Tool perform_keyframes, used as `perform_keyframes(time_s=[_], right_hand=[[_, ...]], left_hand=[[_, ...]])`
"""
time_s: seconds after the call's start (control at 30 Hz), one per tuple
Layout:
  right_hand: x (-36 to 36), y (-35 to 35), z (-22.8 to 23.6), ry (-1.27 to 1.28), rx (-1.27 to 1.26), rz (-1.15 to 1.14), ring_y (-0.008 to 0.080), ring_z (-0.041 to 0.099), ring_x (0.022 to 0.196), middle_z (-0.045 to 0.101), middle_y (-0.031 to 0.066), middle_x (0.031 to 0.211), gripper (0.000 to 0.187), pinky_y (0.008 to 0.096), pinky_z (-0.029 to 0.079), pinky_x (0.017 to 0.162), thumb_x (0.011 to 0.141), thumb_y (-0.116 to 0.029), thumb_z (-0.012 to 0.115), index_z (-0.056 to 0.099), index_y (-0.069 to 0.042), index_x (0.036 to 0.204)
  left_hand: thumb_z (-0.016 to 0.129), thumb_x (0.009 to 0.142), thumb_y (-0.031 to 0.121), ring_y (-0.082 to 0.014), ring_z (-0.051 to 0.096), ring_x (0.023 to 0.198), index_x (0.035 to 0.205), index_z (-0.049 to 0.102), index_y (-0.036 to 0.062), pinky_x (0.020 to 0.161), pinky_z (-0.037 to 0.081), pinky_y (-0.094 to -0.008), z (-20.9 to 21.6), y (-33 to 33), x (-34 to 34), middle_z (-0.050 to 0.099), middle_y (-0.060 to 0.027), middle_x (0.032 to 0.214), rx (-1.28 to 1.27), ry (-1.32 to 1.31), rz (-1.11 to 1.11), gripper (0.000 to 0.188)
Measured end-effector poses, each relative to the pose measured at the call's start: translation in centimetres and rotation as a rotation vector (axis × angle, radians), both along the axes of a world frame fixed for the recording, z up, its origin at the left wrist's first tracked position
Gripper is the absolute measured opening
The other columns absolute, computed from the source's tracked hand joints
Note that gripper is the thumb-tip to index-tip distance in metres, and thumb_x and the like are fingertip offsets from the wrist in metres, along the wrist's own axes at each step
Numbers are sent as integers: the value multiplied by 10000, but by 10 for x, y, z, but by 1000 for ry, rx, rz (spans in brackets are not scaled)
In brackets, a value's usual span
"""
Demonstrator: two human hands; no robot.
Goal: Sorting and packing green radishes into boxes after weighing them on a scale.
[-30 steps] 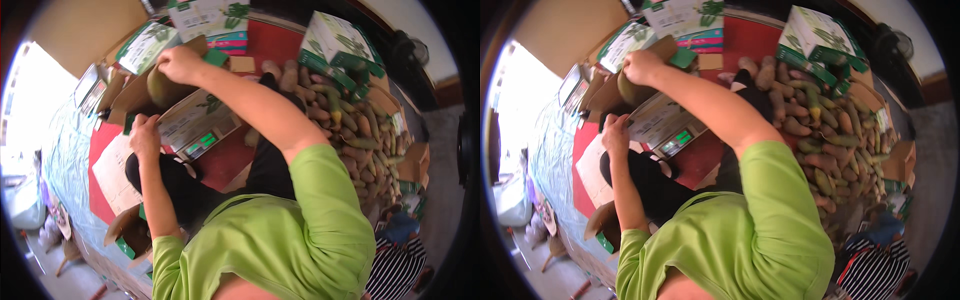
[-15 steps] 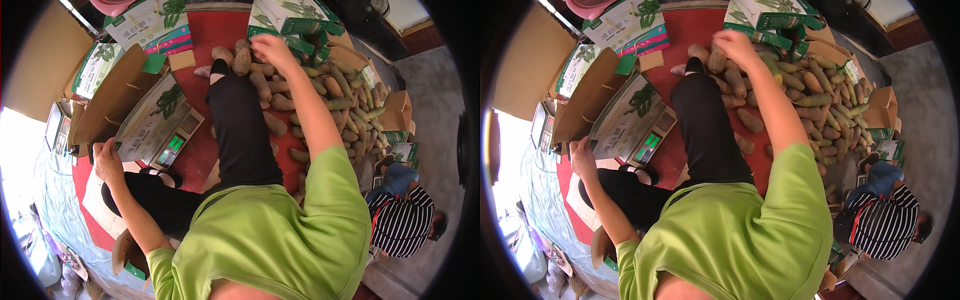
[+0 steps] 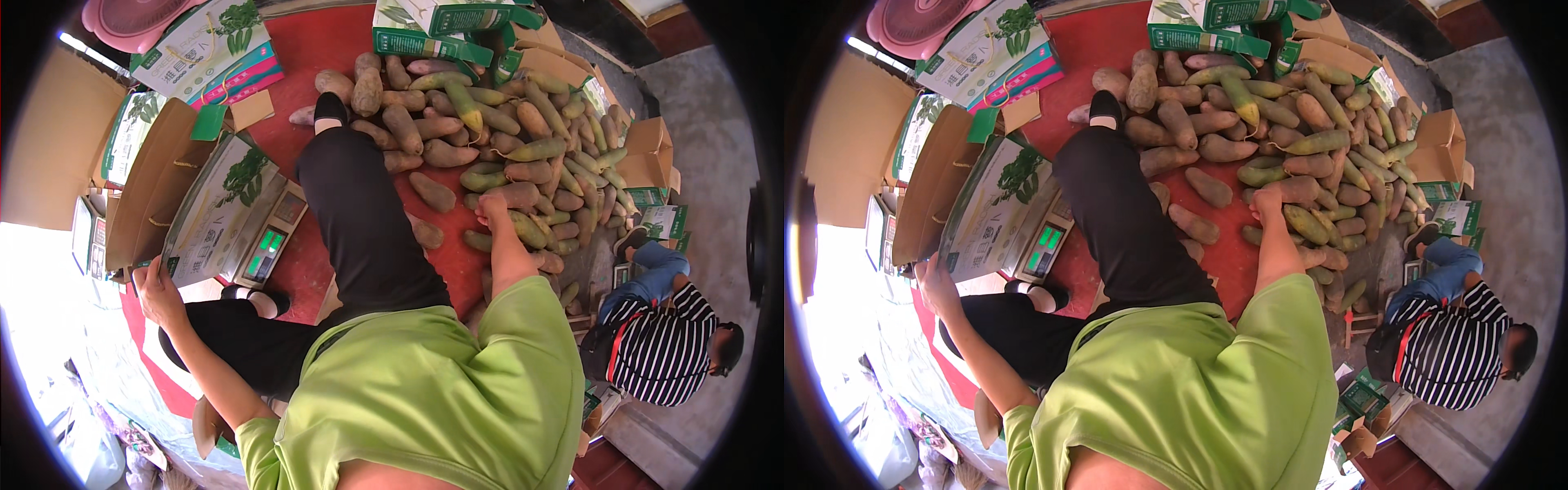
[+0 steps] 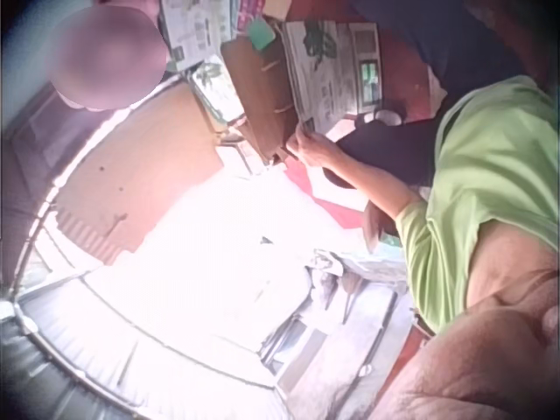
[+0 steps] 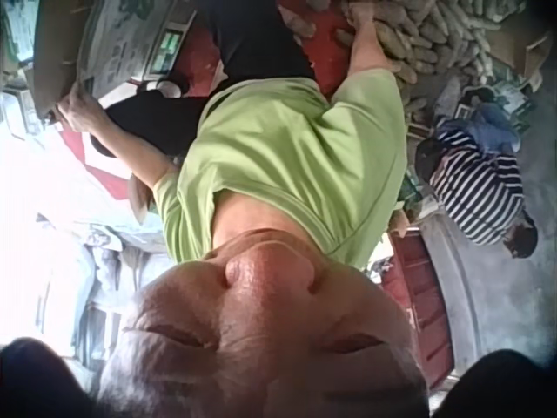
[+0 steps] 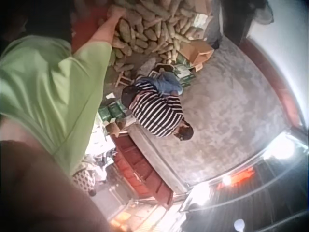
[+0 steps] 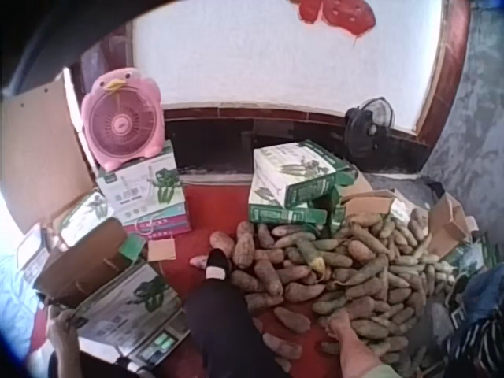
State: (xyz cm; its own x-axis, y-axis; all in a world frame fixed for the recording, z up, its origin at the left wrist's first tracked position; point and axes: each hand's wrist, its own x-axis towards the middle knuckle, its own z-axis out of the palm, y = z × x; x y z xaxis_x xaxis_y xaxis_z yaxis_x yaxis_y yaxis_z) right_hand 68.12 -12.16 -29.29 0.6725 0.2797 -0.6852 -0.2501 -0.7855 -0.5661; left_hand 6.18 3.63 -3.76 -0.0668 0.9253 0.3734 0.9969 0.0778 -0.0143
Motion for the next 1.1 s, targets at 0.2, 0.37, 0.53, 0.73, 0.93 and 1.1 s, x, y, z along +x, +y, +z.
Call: perform_keyframes(time_s=[0.2, 0.37, 0.53, 0.73, 0.93, 1.1], right_hand=[[14, 17, -16, 127, 163, -174, 181, 551, 602, 570, 30, 717, 119, 347, 458, 519, 830, -151, 536, 579, -132, 939], [24, 67, -5, 201, 267, -273, 177, 564, 650, 577, 31, 769, 145, 323, 467, 541, 856, -146, 522, 568, -118, 990], [47, 105, -7, 254, 372, -422, 200, 583, 759, 562, 53, 899, 192, 335, 478, 604, 872, -126, 528, 523, -102, 1062], [64, 134, -20, 327, 469, -484, 221, 583, 829, 531, 65, 987, 212, 352, 472, 668, 859, -123, 559, 492, -97, 1058], [72, 150, -32, 439, 598, -585, 320, 563, 981, 347, 145, 1257, 429, 395, 486, 743, 849, -37, 521, 314, 11, 1221], [72, 160, -41, 501, 729, -693, 340, 545, 1007, 379, 194, 1203, 375, 401, 505, 792, 845, 24, 474, 321, 64, 1185]], left_hand=[[591, 833, 214, -212, 580, 741, 957, 655, 189, 578, 451, -366, -6, 3, 0, 520, -5, 844, 6, 19, -5, 142], [587, 836, 210, -214, 579, 748, 962, 653, 180, 583, 455, -369, -7, 3, -5, 518, -16, 859, -10, 32, -3, 145], [594, 829, 181, -219, 574, 751, 957, 651, 167, 608, 455, -361, -5, 3, 0, 513, -26, 855, -1, 1, -19, 140], [621, 800, 109, -222, 553, 738, 949, 653, 151, 627, 444, -356, -7, 6, -2, 503, -39, 807, 28, -50, -60, 158], [612, 802, 95, -216, 547, 739, 938, 658, 146, 630, 441, -343, -3, 6, 5, 491, -37, 784, 33, -41, -32, 152], [605, 806, 97, -215, 546, 730, 929, 659, 155, 620, 438, -346, -3, 7, 4, 486, -35, 777, 36, -40, -23, 146]])
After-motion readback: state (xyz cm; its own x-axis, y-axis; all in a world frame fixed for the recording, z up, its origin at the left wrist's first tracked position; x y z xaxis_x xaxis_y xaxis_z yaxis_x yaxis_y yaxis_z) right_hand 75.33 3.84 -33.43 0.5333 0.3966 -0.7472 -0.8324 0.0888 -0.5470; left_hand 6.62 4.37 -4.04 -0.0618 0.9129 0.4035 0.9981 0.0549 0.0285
